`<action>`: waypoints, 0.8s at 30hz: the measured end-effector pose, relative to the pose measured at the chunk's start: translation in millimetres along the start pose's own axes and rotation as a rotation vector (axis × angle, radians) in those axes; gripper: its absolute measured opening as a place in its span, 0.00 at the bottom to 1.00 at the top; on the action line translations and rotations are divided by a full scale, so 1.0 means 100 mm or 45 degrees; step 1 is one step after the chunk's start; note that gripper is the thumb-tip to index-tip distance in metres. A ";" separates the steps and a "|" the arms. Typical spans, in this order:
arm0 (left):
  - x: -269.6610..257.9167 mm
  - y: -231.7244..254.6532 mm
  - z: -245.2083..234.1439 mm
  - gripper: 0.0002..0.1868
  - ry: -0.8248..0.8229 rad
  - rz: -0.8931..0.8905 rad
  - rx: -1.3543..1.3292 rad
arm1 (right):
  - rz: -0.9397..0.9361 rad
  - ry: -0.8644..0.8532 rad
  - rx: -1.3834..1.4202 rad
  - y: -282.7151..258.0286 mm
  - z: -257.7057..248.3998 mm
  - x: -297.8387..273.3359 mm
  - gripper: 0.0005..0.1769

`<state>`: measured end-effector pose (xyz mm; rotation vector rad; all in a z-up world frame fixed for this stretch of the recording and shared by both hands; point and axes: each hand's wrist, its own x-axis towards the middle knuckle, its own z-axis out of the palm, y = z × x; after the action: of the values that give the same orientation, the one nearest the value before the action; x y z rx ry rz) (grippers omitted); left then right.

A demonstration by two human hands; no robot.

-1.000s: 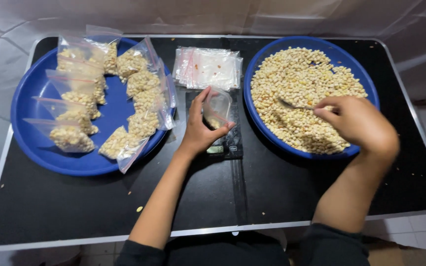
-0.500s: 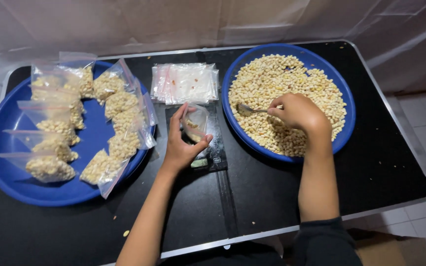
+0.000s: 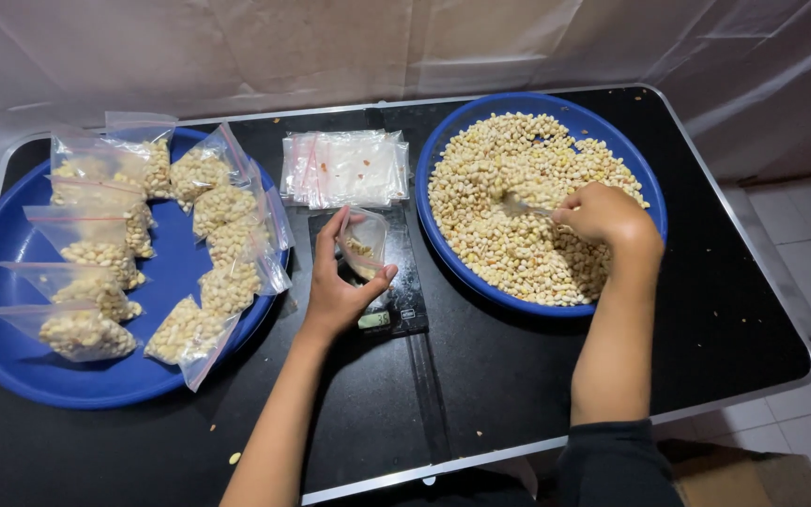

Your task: Scooping grains from a bowl into small plastic bags, weighing them on a scale, and sealing the bags.

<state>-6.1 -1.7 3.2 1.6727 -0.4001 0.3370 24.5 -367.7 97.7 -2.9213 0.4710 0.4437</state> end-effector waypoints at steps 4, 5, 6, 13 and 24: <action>0.01 0.01 0.00 0.52 0.006 0.008 -0.002 | 0.011 0.042 -0.010 0.19 0.03 0.13 0.20; 0.01 0.01 0.00 0.52 0.012 0.018 -0.003 | 0.029 0.069 -0.002 0.18 -0.03 0.06 0.20; 0.01 0.00 0.00 0.52 0.018 0.028 -0.004 | 0.047 0.096 0.005 0.16 -0.08 0.00 0.21; 0.00 0.13 -0.05 0.45 -0.081 0.072 0.053 | 0.203 0.254 0.030 0.01 -0.33 -0.49 0.19; 0.00 -0.05 0.04 0.53 0.065 0.089 0.010 | 0.013 0.497 0.023 -0.10 0.50 0.70 0.14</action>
<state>-4.2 -4.5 -2.1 1.6574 -0.4200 0.4326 77.8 -368.2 29.5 -2.9899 0.5318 -0.1360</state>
